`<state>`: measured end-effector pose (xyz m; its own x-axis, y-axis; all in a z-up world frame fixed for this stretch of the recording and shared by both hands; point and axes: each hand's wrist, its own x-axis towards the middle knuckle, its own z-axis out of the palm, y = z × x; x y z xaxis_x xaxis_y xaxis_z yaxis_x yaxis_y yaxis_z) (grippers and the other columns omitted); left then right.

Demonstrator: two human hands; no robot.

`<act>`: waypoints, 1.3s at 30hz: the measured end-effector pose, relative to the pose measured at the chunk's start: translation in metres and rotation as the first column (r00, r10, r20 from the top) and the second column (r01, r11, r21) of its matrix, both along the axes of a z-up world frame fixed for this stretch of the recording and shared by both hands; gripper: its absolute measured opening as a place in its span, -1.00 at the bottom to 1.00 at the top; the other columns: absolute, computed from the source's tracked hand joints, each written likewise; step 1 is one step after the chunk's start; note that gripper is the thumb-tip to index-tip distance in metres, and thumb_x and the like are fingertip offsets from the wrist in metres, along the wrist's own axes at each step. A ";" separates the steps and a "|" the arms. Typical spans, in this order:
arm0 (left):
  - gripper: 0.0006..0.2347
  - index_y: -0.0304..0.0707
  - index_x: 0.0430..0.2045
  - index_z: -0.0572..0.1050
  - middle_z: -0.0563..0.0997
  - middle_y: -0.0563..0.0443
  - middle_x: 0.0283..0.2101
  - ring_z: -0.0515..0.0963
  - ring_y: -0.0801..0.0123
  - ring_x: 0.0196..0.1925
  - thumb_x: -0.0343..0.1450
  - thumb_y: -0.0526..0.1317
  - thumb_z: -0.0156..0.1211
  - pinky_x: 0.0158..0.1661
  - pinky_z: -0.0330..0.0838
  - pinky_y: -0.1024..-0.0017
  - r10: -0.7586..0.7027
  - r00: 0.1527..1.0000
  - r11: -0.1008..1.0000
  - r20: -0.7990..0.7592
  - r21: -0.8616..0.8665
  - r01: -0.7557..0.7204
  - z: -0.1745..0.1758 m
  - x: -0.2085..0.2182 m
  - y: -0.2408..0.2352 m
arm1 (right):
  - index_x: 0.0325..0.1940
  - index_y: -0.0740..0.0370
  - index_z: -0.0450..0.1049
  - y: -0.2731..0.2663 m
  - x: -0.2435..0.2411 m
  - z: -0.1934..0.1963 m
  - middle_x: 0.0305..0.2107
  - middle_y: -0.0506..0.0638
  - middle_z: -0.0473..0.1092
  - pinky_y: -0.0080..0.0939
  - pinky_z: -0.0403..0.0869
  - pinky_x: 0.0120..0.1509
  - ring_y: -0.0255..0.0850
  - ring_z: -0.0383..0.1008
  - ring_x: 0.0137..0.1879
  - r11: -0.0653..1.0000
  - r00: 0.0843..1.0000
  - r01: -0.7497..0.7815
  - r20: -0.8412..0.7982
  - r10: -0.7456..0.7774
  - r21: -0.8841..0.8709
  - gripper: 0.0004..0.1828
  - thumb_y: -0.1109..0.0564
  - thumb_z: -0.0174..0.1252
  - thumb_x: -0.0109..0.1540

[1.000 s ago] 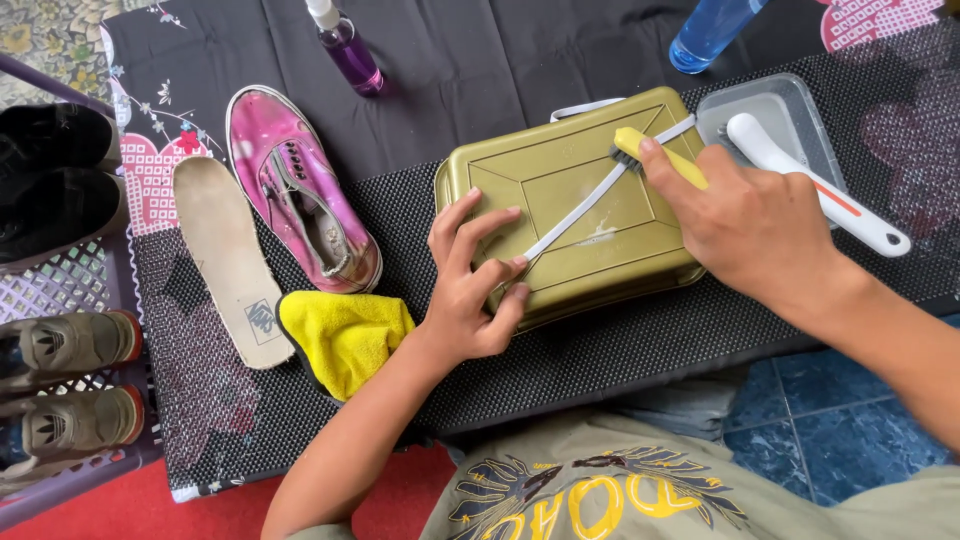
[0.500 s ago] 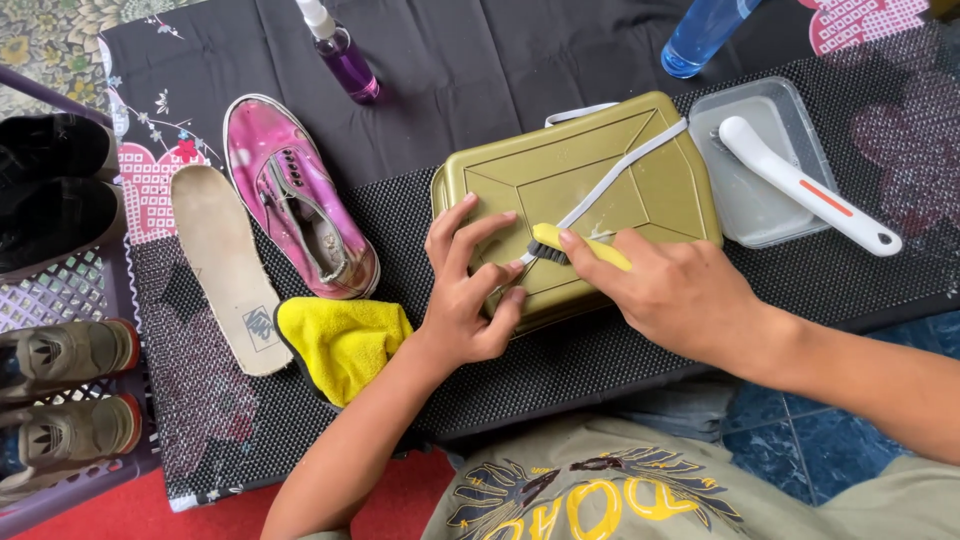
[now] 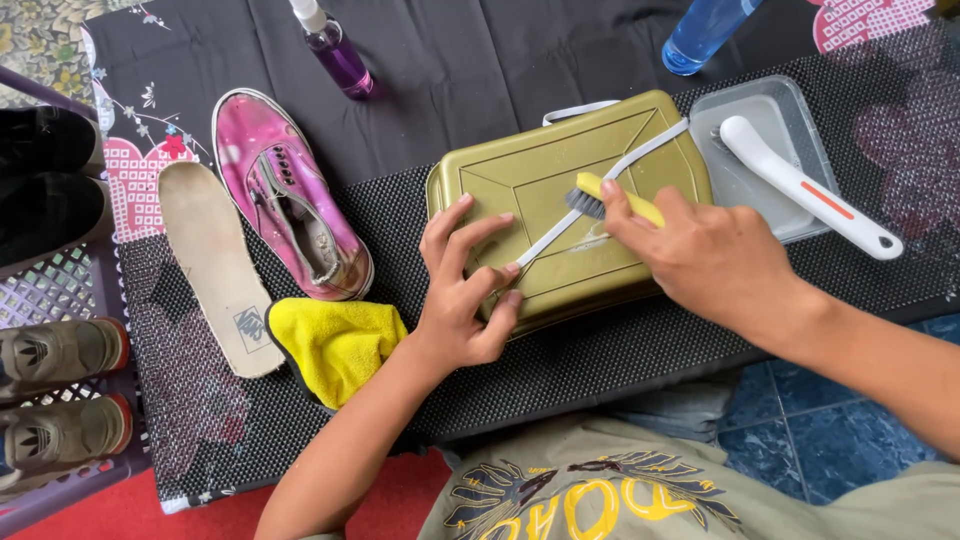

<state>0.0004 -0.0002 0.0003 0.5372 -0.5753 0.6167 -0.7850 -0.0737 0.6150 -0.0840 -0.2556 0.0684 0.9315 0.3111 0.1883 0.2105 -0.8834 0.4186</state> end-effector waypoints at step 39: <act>-0.86 -0.35 -0.41 0.53 0.41 -0.27 0.23 0.16 -0.27 0.44 0.23 -0.32 0.24 0.40 -0.03 -0.25 0.009 1.000 1.000 0.004 -0.007 -0.009 0.003 -0.002 0.001 | 0.29 0.00 0.48 0.040 -0.013 0.015 -0.47 -0.08 0.29 -0.23 0.31 -0.73 -0.29 0.27 -0.73 0.953 0.991 -0.097 -0.058 0.118 0.288 -0.40 0.17 0.18 0.12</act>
